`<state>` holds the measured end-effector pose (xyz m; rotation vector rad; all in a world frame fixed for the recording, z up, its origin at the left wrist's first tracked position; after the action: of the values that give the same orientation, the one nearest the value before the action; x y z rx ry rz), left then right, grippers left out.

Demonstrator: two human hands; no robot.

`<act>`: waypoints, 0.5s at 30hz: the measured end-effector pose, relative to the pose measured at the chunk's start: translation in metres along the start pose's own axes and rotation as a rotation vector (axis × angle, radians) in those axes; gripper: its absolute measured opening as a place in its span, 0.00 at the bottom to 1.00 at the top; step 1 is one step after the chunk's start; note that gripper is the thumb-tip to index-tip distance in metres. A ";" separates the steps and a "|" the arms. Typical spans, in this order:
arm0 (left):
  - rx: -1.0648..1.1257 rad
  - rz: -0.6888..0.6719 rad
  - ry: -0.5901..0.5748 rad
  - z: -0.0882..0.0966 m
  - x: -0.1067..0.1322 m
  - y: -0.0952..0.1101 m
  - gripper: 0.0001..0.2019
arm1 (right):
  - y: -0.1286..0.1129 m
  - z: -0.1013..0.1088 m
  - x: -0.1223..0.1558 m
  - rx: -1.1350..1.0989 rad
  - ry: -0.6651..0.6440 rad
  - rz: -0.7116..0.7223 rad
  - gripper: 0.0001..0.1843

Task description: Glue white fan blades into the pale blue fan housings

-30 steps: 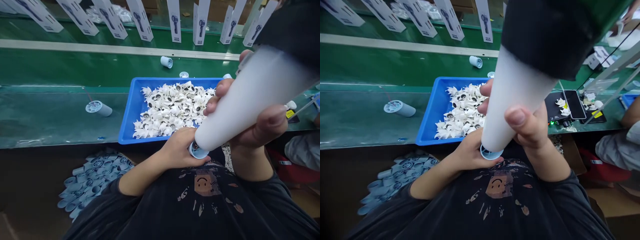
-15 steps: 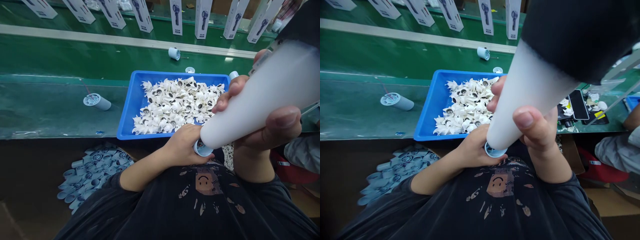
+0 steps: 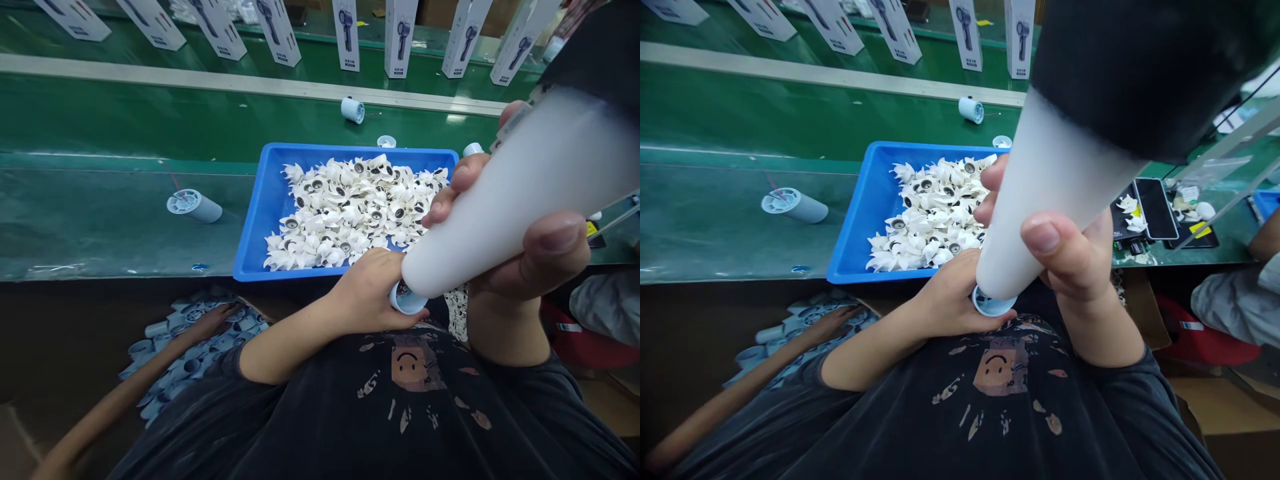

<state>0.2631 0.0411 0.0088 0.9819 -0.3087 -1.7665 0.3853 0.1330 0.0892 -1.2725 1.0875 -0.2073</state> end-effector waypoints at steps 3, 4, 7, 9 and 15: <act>0.123 0.060 -0.014 0.002 -0.001 0.003 0.15 | 0.001 -0.001 -0.001 -0.007 0.018 -0.019 0.15; 0.216 0.095 -0.045 0.004 -0.001 0.004 0.16 | 0.001 -0.001 -0.001 0.027 0.023 -0.030 0.18; 0.484 0.195 -0.242 0.010 -0.003 0.006 0.21 | 0.000 0.002 0.001 0.157 0.036 -0.070 0.26; 0.465 0.232 -0.356 0.015 0.000 0.002 0.27 | -0.003 0.010 0.003 0.146 0.079 -0.058 0.24; 0.154 0.316 0.026 0.025 0.023 -0.043 0.26 | -0.005 0.055 0.011 0.141 0.319 -0.041 0.18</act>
<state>0.2128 0.0334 -0.0127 1.0027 -0.5586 -1.4584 0.4337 0.1601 0.0819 -1.1593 1.2931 -0.5232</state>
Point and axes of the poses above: each hand's wrist, its own x-axis away from the middle knuckle, its own z-axis out of the back of the hand, y = z × x, the point moved 1 cm from there along -x, towards the middle knuckle, and after that the axes turned 1 degree about y, right-handed, at the moved point
